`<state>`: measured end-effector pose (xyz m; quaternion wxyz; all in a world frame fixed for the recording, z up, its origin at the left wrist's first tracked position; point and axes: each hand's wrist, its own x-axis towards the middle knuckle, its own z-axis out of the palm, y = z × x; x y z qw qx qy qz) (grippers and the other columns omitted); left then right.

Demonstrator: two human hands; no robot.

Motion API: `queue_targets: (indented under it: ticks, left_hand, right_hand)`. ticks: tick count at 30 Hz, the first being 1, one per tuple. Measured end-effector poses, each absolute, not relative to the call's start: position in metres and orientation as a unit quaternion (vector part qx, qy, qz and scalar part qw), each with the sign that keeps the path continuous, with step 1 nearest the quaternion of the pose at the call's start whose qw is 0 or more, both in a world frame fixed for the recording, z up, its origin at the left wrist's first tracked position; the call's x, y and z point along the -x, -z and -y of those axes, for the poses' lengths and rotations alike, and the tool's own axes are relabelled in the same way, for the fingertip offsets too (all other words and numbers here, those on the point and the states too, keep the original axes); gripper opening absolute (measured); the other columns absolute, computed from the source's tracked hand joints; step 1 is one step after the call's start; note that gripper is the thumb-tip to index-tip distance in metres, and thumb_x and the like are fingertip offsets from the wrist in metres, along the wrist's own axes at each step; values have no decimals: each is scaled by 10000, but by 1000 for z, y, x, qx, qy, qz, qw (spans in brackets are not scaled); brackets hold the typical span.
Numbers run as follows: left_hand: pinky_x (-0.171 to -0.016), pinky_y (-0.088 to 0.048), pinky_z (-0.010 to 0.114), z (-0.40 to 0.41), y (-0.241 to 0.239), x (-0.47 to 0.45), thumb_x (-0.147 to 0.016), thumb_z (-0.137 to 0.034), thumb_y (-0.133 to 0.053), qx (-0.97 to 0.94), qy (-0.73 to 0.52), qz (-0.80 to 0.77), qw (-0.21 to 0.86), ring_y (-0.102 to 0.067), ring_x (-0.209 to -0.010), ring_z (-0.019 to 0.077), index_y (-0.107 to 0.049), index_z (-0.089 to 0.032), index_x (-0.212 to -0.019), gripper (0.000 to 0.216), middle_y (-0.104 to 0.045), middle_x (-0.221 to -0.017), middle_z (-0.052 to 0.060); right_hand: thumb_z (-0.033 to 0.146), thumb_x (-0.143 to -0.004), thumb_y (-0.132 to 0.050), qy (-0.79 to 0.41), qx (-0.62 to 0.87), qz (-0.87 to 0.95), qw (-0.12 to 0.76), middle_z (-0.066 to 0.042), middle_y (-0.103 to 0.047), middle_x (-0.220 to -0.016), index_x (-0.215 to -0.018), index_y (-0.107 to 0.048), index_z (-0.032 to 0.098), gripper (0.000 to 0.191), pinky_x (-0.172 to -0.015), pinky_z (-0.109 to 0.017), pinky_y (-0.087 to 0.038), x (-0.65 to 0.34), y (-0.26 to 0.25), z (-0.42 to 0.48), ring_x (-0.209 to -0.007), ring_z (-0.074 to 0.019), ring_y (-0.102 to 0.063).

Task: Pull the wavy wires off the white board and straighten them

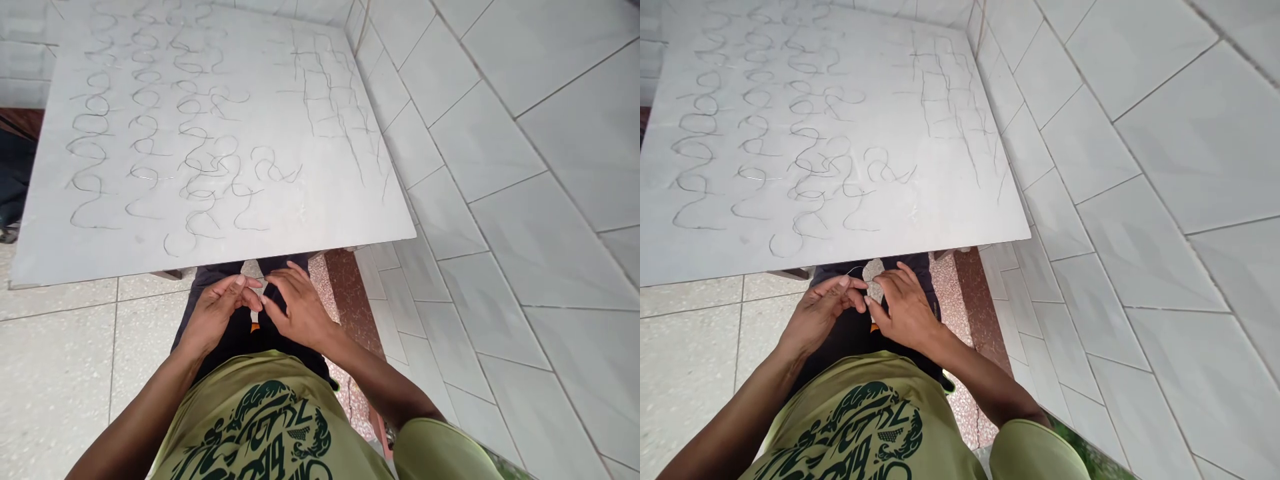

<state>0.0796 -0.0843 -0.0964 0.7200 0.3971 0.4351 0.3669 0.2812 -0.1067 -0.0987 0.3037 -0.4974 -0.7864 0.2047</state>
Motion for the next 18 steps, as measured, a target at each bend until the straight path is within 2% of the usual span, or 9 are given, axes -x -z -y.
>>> queue_targets:
  ticks: [2, 5, 8, 14, 18]
  left_hand:
    - [-829, -520, 332, 87, 98, -79, -1054, -462, -564, -415, -356, -419, 724, -674, -764, 181, -755, -164, -1109, 358, -727, -765, 46]
    - [-819, -521, 338, 89, 99, -76, -1064, -446, -550, -423, -343, -392, 741, -683, -751, 184, -756, -164, -1115, 353, -731, -770, 47]
    - [-788, -520, 331, 88, 98, -73, -1060, -446, -559, -408, -345, -379, 755, -683, -728, 181, -767, -156, -1069, 357, -730, -760, 48]
    - [-661, -507, 288, 82, 97, -70, -977, -511, -674, -351, -336, -407, 773, -641, -621, 158, -722, -147, -746, 435, -690, -663, 45]
    - [-606, -477, 258, 79, 101, -68, -971, -530, -677, -321, -307, -432, 785, -605, -521, 142, -707, -163, -702, 457, -569, -469, -4]
  right_hand:
    - [227, -978, -591, -249, 525, 751, 314, -143, -734, -1199, -1267, -619, 153, 300, -1171, -545, -447, -276, 103, 101, -1179, -275, -664]
    - [196, -961, -604, -359, 527, 698, 327, -116, -743, -1224, -1265, -640, 168, 307, -984, -395, -564, -272, 110, 93, -1152, -246, -692]
    - [222, -1025, -533, -443, 501, 653, 355, -47, -790, -1056, -1090, -719, 197, 198, -816, -280, -569, -270, 115, 90, -947, -175, -746]
    - [242, -1054, -532, -380, 508, 684, 359, -8, -789, -845, -1011, -753, 225, 226, -819, -290, -555, -270, 124, 89, -798, -169, -744]
    - [237, -1059, -525, -365, 519, 686, 356, 13, -755, -770, -1038, -750, 219, 226, -744, -267, -533, -274, 126, 86, -693, -148, -702]
